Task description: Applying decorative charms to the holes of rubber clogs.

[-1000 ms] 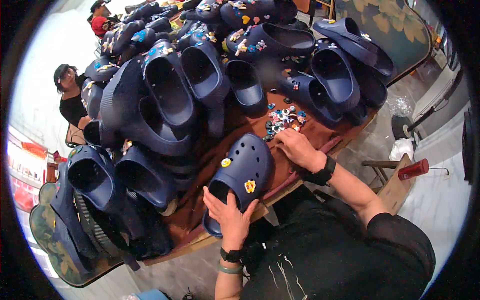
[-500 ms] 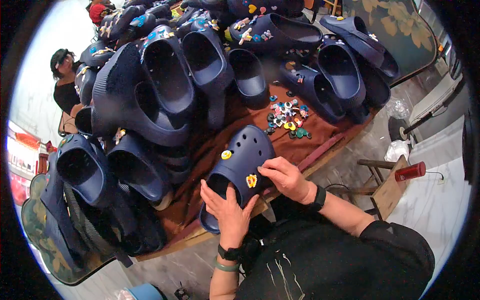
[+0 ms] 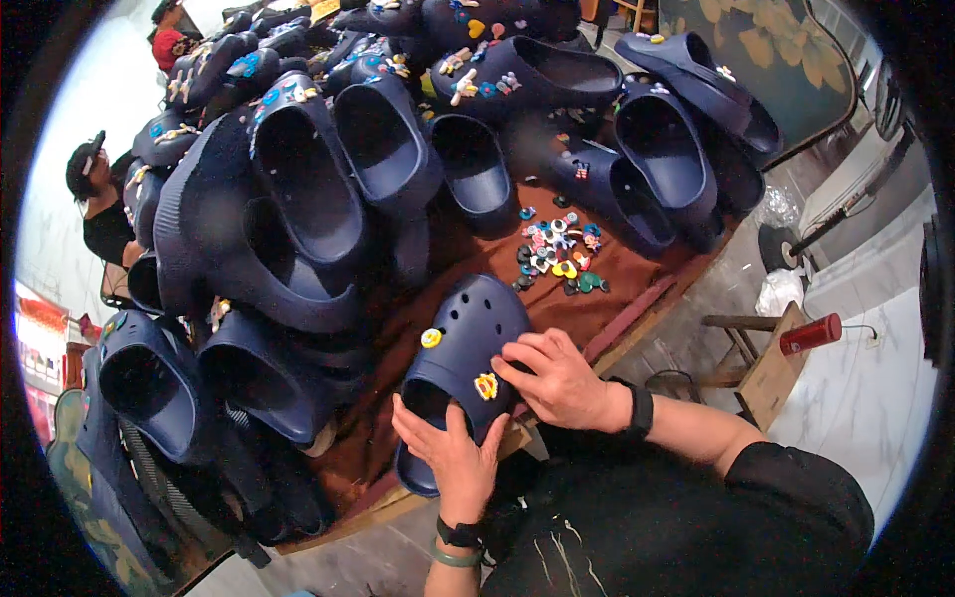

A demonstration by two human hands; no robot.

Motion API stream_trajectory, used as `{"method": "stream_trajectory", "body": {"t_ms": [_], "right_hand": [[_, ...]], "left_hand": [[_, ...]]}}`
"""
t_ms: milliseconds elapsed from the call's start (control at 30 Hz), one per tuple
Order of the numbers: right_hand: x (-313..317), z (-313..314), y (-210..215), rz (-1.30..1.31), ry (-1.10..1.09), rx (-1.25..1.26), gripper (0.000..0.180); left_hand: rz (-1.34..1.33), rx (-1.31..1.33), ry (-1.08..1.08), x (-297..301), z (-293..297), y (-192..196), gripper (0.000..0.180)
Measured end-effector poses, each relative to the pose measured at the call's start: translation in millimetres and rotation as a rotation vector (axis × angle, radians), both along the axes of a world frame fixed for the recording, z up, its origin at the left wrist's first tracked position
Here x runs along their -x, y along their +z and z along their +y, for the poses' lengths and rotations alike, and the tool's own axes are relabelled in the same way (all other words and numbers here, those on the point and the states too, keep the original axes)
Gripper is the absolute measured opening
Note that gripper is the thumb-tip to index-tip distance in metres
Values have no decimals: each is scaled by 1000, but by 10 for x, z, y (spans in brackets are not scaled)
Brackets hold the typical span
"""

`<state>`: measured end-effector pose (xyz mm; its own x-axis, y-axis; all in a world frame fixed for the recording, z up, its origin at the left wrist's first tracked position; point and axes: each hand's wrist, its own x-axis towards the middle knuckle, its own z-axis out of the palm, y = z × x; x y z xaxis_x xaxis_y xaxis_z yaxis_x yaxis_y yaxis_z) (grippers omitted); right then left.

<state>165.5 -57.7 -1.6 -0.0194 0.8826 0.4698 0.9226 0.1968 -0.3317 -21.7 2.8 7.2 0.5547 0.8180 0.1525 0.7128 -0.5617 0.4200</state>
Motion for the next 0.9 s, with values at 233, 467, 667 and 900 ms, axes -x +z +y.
{"method": "stream_trajectory", "body": {"t_ms": [233,467,667,900], "right_hand": [[-93,27,-28,153,-40,-90,36],[-1023,-353,-188,698,-231,61,15],[-873,-310,-296,342,-29,96,19],[-783,-204,-167,521,-44,166,15]], "left_hand": [[-39,-70,-7,-46,56,-68,56],[17,-35,56,-28,51,-48,61],[51,-30,74,-38,53,-29,61],[44,22,77,-33,10,-38,66]]}}
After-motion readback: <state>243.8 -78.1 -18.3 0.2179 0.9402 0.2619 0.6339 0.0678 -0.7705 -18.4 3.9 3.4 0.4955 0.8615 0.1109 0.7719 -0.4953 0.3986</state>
